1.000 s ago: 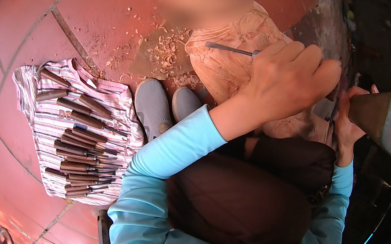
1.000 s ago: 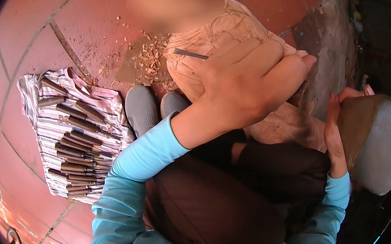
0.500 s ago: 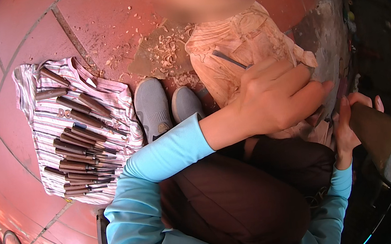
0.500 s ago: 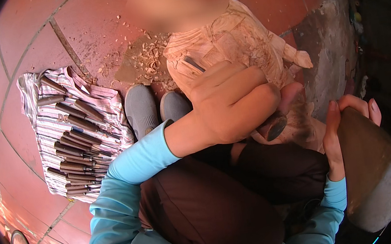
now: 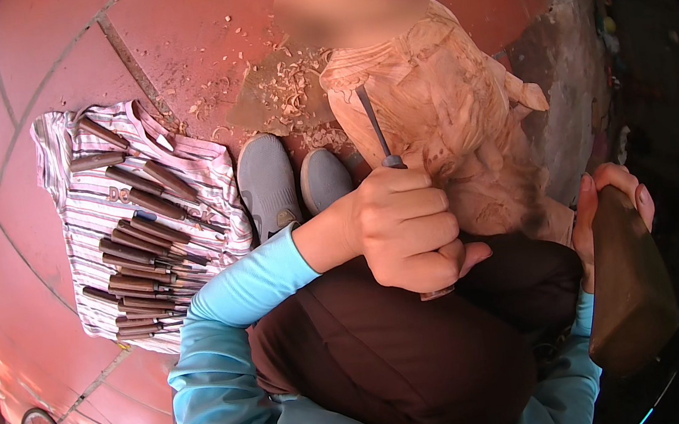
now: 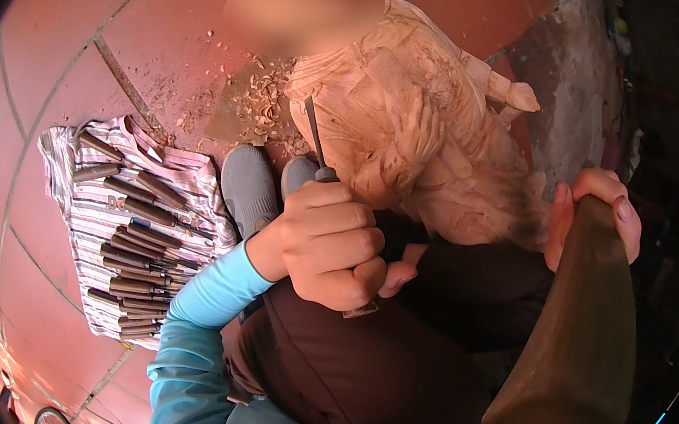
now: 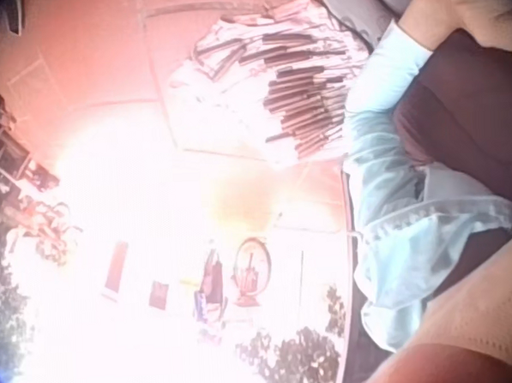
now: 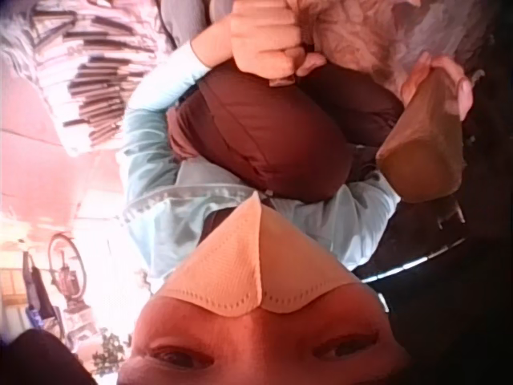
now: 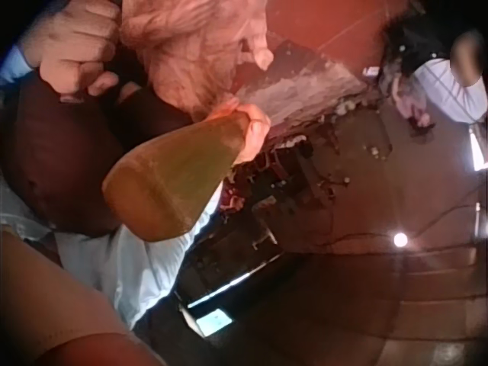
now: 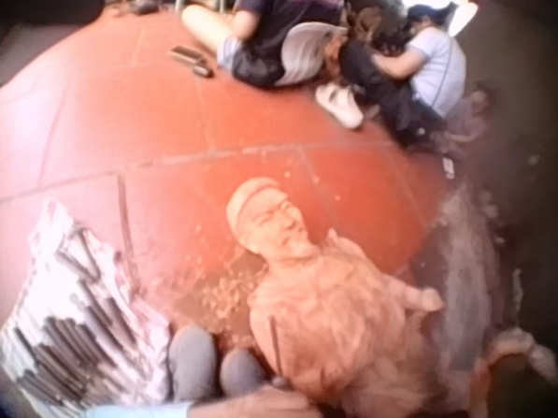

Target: The person sits on the floor and carves a wooden bust of a figure using a chisel and a wooden mallet. They repeatedly strike the chisel to shape the torso and clothing details of the sculpture.

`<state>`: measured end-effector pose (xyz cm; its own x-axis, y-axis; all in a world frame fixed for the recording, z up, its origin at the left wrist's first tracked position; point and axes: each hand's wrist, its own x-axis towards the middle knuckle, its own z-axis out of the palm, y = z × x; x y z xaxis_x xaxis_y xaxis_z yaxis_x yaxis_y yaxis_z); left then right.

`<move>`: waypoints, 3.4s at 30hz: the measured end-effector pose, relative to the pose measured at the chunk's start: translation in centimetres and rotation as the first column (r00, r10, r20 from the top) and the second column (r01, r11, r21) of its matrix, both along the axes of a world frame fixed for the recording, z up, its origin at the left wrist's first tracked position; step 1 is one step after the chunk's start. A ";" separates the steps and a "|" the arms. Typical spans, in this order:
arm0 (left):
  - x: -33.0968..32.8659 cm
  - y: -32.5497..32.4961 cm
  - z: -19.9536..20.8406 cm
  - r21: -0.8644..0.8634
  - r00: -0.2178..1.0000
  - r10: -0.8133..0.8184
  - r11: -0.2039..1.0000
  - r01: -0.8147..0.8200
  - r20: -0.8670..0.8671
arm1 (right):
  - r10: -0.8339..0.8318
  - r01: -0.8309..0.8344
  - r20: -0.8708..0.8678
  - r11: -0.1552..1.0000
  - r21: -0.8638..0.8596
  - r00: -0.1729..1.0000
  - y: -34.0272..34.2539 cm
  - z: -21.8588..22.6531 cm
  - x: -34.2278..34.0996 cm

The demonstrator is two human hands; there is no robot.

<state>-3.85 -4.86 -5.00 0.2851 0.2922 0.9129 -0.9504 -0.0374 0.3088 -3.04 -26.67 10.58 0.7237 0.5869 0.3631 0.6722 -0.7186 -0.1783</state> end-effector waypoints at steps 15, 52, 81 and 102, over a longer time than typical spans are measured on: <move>1.0 0.9 -0.3 -0.204 0.985 -0.099 0.977 0.069 -0.140 | -0.072 0.041 -0.175 0.984 -0.171 0.982 -0.8 1.2 0.0; 0.3 1.8 -0.3 0.210 0.983 -0.106 0.968 0.136 -0.147 | 0.110 -0.111 -0.019 0.991 -0.078 0.994 0.6 -0.4 -0.1; 0.7 2.2 -1.3 -0.067 0.969 -0.238 0.970 0.234 -0.064 | 0.370 -0.287 0.020 0.755 -0.590 0.929 9.2 6.2 0.5; 0.8 1.5 -1.8 -0.057 0.979 -0.196 0.979 0.193 -0.046 | 0.374 -0.322 0.031 0.834 -0.448 0.927 6.2 5.5 1.0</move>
